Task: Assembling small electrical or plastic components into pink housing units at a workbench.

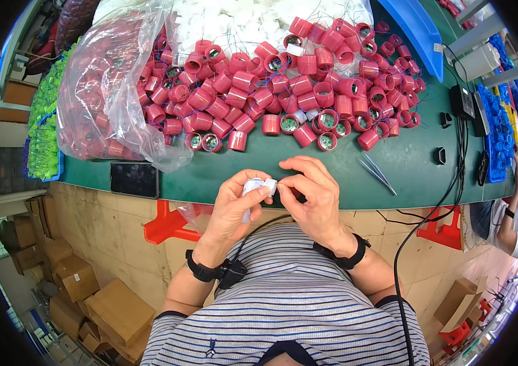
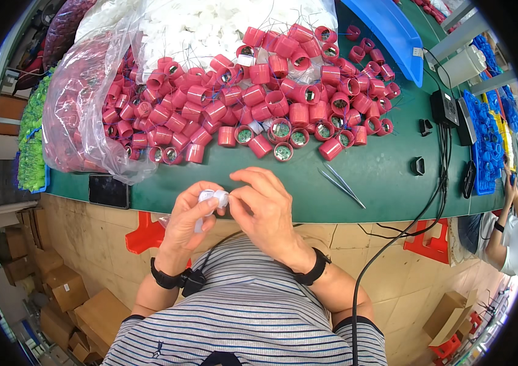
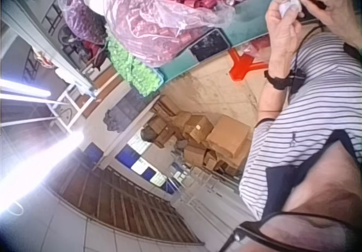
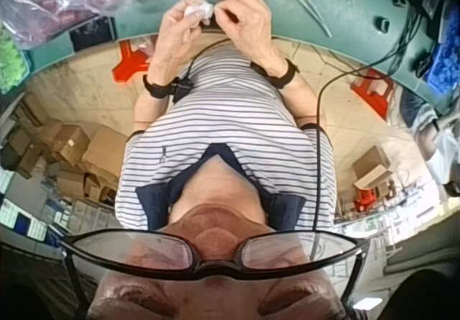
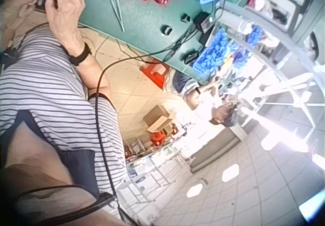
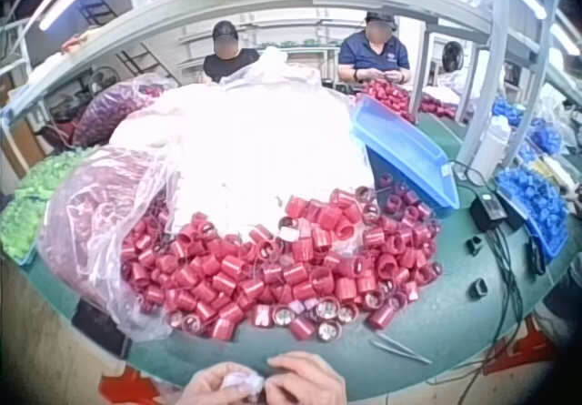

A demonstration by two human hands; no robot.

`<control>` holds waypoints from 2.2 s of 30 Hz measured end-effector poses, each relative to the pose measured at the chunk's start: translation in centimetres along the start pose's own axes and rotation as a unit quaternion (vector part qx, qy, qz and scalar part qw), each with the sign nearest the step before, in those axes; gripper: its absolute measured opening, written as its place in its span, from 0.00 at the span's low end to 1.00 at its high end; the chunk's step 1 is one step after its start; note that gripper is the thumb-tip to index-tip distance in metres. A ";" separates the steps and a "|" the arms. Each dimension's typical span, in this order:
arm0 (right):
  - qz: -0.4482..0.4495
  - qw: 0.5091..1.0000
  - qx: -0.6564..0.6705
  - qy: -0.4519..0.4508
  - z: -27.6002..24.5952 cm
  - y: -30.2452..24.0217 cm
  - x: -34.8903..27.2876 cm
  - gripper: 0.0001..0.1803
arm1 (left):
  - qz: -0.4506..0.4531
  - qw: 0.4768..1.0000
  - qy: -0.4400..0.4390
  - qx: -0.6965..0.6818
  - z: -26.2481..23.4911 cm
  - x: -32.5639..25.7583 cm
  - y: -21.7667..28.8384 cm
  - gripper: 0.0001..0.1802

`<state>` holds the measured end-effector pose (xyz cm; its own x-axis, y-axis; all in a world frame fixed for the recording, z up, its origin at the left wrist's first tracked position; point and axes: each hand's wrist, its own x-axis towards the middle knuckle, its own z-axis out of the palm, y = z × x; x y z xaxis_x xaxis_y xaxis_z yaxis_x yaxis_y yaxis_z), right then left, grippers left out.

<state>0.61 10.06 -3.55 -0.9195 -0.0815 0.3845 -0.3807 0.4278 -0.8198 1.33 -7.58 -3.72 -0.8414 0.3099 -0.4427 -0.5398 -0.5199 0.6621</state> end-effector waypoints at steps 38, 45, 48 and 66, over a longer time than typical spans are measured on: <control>0.028 0.999 0.027 -0.009 -1.7 1.4 -1.8 0.14 | 0.234 0.832 0.073 0.498 5.0 0.2 0.3 0.12; 0.027 0.999 0.030 -0.026 -1.8 1.1 -1.6 0.18 | 0.240 0.810 0.053 0.533 4.8 0.3 0.7 0.14; 0.037 0.997 0.049 -0.037 -2.0 1.0 -1.6 0.19 | 0.223 0.819 0.050 0.527 4.8 0.1 0.6 0.15; 0.031 0.995 0.067 -0.067 -2.4 1.2 -1.8 0.17 | 0.239 0.825 0.023 0.511 4.5 -0.2 0.9 0.12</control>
<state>2.01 12.86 -4.26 -0.9429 -0.1825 0.2786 -0.3243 0.3131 -0.8926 0.94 -4.51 -0.27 -0.9754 0.2204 0.0100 0.0947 0.3772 0.9213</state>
